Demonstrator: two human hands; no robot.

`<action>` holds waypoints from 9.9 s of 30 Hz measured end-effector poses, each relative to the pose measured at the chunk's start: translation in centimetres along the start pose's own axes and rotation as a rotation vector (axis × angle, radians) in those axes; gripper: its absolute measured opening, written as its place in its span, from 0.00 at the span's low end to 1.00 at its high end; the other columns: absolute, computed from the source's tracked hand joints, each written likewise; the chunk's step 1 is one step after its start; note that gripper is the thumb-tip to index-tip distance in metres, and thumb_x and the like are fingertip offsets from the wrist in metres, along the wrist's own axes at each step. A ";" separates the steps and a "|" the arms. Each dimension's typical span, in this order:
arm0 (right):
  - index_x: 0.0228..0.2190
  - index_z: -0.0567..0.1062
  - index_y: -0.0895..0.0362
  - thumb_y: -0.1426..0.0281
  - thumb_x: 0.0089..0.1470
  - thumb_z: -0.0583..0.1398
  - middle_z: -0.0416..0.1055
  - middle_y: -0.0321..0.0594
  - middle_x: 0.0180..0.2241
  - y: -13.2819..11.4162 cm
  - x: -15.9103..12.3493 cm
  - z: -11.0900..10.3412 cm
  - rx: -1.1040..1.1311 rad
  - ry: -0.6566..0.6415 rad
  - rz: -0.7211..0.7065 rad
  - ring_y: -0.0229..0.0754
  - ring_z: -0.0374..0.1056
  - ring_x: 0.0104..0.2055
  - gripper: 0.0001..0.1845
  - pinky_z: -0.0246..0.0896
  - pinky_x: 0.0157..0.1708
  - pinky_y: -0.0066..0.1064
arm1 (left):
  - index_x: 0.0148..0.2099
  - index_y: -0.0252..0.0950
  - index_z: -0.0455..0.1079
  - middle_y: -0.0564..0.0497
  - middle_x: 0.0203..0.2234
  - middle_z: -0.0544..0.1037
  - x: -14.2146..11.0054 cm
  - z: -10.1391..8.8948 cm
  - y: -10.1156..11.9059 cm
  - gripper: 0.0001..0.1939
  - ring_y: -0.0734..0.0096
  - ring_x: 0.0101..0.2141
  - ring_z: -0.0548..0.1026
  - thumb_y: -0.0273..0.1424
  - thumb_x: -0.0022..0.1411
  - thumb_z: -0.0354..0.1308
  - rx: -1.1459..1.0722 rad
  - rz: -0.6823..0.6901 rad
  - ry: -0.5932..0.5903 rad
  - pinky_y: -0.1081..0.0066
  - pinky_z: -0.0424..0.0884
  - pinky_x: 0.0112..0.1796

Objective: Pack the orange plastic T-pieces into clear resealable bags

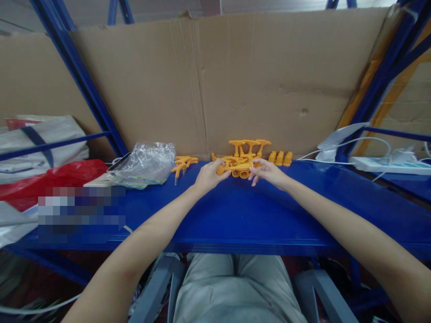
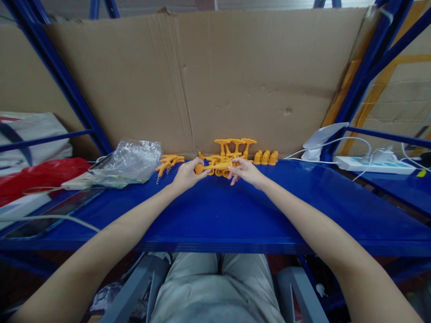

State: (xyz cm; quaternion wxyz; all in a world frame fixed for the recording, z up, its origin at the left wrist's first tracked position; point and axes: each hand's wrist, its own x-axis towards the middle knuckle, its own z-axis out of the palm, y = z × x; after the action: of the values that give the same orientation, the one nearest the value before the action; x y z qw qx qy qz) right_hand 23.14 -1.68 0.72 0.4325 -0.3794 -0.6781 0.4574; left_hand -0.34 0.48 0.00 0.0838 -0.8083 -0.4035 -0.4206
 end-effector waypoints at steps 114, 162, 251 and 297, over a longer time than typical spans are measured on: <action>0.45 0.63 0.52 0.54 0.45 0.62 0.70 0.41 0.39 0.0 2.0 -1.0 -0.237 0.403 -0.300 0.40 0.69 0.30 0.27 0.65 0.31 0.35 | 0.61 0.35 0.58 0.34 0.58 0.62 0.0 -2.4 -6.9 0.29 0.42 0.59 0.58 0.34 0.57 0.54 0.512 -0.695 -0.370 0.47 0.58 0.52; 0.53 0.68 0.56 0.74 0.51 0.52 0.59 0.47 0.60 3.3 6.4 -10.5 -1.506 0.292 0.275 0.55 0.54 0.61 0.26 0.44 0.56 0.62 | 0.47 0.31 0.72 0.40 0.51 0.66 0.2 -0.8 -1.5 0.18 0.55 0.49 0.72 0.26 0.57 0.47 0.543 -0.428 -0.625 0.64 0.67 0.48; 0.51 0.68 0.57 0.68 0.54 0.54 0.75 0.48 0.45 -1.2 0.3 -1.7 -1.349 0.213 -0.070 0.55 0.69 0.49 0.22 0.36 0.59 0.60 | 0.49 0.38 0.68 0.48 0.40 0.71 0.2 -0.2 -1.3 0.14 0.65 0.40 0.73 0.29 0.61 0.52 0.183 -0.231 -0.279 0.67 0.67 0.46; 0.40 0.71 0.58 0.62 0.51 0.58 0.76 0.45 0.31 -0.4 0.3 -0.7 -1.328 0.260 -0.163 0.51 0.72 0.36 0.16 0.61 0.43 0.44 | 0.45 0.39 0.70 0.48 0.37 0.69 -0.1 -0.1 -0.7 0.11 0.64 0.36 0.74 0.31 0.59 0.54 0.180 -0.159 -0.224 0.65 0.70 0.40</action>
State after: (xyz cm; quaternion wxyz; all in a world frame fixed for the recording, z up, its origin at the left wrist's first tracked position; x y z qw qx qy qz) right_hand 23.69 -1.33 1.32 0.2191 -0.5640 -0.7840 -0.1389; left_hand -0.93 0.88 -0.14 0.0767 -0.8049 -0.5091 -0.2952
